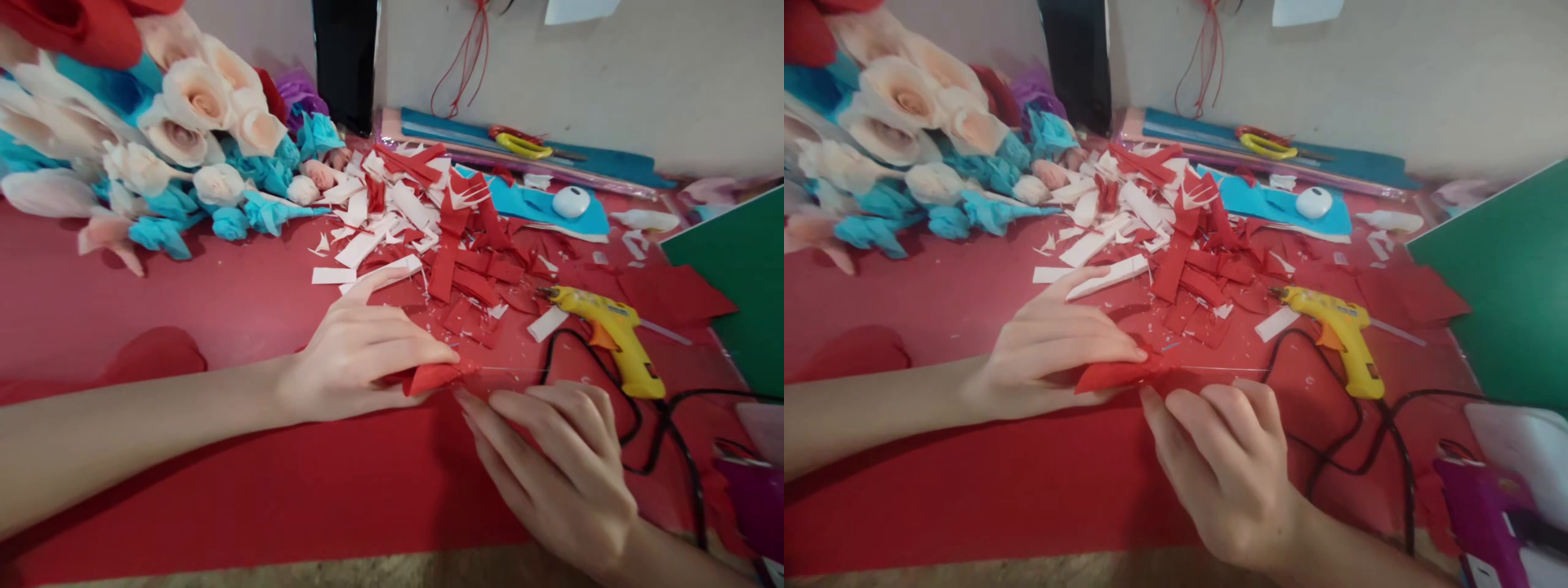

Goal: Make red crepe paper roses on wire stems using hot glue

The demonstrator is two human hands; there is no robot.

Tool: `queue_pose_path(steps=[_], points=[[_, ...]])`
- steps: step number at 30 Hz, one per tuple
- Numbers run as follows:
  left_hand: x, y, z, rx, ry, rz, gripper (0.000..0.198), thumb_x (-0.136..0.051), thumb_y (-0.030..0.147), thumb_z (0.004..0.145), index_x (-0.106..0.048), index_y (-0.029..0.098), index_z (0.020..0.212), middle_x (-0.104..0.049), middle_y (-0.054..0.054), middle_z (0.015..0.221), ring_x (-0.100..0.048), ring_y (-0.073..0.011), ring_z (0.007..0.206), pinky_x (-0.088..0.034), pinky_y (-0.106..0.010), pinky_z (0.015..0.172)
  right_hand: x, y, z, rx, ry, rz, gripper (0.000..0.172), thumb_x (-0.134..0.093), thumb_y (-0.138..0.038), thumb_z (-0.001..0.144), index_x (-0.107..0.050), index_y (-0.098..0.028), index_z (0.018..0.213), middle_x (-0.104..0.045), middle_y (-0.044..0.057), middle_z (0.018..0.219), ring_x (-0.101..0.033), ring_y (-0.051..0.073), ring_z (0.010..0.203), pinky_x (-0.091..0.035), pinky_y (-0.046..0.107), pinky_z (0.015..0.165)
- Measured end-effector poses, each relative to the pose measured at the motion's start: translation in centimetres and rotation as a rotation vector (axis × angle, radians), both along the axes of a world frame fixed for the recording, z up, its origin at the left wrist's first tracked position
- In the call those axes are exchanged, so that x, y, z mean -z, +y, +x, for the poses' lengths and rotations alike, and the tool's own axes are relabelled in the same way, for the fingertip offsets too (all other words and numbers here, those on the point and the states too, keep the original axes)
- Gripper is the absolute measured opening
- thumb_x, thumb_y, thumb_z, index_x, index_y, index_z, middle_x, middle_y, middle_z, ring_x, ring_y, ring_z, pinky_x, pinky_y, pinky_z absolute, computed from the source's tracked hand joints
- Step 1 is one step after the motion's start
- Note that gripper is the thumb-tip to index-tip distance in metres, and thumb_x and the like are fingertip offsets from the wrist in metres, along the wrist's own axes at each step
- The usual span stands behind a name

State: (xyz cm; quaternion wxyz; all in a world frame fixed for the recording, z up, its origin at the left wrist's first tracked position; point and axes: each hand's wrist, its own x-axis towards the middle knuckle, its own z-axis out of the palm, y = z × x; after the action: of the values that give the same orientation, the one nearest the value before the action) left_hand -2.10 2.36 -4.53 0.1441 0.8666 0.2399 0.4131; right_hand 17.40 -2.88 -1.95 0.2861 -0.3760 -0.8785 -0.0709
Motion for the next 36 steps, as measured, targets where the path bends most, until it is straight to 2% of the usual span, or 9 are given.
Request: queue_pose_path(steps=[8, 18, 24, 31, 33, 36], points=[[0.2, 0.1, -0.1, 0.007, 0.016, 0.057, 0.021, -0.067, 0.024, 0.070, -0.062, 0.016, 0.089, -0.071, 0.001, 0.077, -0.064, -0.0110, 0.064, -0.030, -0.040, 0.107, -0.1, 0.1, -0.2, 0.004, 0.043, -0.015, 0.012, -0.058, -0.002, 0.074, -0.065, -0.012, 0.075, -0.060, 0.002, 0.063, -0.045, 0.011, 0.061, -0.035, 0.029, 0.054], [0.0, 0.0, -0.2, 0.018, 0.078, 0.066, 0.017, -0.062, 0.025, 0.074, -0.061, 0.021, 0.091, -0.071, 0.002, 0.078, -0.065, -0.0113, 0.066, -0.031, -0.044, 0.105, 0.0, 0.0, 0.3, 0.025, 0.026, -0.082, 0.016, -0.057, -0.005, 0.075, -0.063, -0.018, 0.082, -0.061, 0.002, 0.070, -0.050, 0.012, 0.062, -0.039, 0.030, 0.053], [0.1, 0.0, -0.2, 0.028, 0.096, 0.099, 0.018, -0.060, 0.022, 0.075, -0.061, 0.021, 0.094, -0.070, 0.001, 0.080, -0.065, -0.0118, 0.068, -0.035, -0.041, 0.104, 0.2, -0.3, 0.4, 0.039, 0.046, -0.128, 0.018, -0.057, -0.004, 0.073, -0.061, -0.016, 0.086, -0.060, 0.003, 0.073, -0.049, 0.014, 0.064, -0.039, 0.031, 0.056], [0.0, 0.0, -0.3, 0.022, 0.101, 0.075, 0.016, -0.054, 0.026, 0.080, -0.059, 0.021, 0.094, -0.070, 0.001, 0.081, -0.064, -0.0112, 0.068, -0.027, -0.046, 0.106, -1.2, 0.0, 0.4, 0.015, 0.100, -0.180, 0.019, -0.058, -0.004, 0.069, -0.059, -0.016, 0.082, -0.058, 0.003, 0.070, -0.048, 0.013, 0.060, -0.038, 0.031, 0.054], [0.0, 0.0, -0.3, 0.026, 0.094, 0.072, 0.015, -0.052, 0.025, 0.080, -0.059, 0.020, 0.093, -0.070, 0.001, 0.079, -0.064, -0.0108, 0.066, -0.026, -0.047, 0.107, -1.5, 0.2, 0.4, 0.036, 0.121, -0.163, 0.019, -0.058, -0.006, 0.069, -0.058, -0.017, 0.085, -0.057, 0.004, 0.072, -0.048, 0.014, 0.062, -0.039, 0.031, 0.057], [0.0, 0.1, -0.3, 0.052, 0.085, 0.084, 0.019, -0.043, 0.024, 0.085, -0.060, 0.019, 0.093, -0.071, -0.002, 0.080, -0.064, -0.0116, 0.066, -0.027, -0.045, 0.107, -1.3, 0.5, 0.2, 0.104, 0.124, -0.209, 0.023, -0.059, -0.014, 0.071, -0.055, -0.017, 0.094, -0.056, 0.007, 0.086, -0.051, 0.018, 0.076, -0.042, 0.035, 0.069]])
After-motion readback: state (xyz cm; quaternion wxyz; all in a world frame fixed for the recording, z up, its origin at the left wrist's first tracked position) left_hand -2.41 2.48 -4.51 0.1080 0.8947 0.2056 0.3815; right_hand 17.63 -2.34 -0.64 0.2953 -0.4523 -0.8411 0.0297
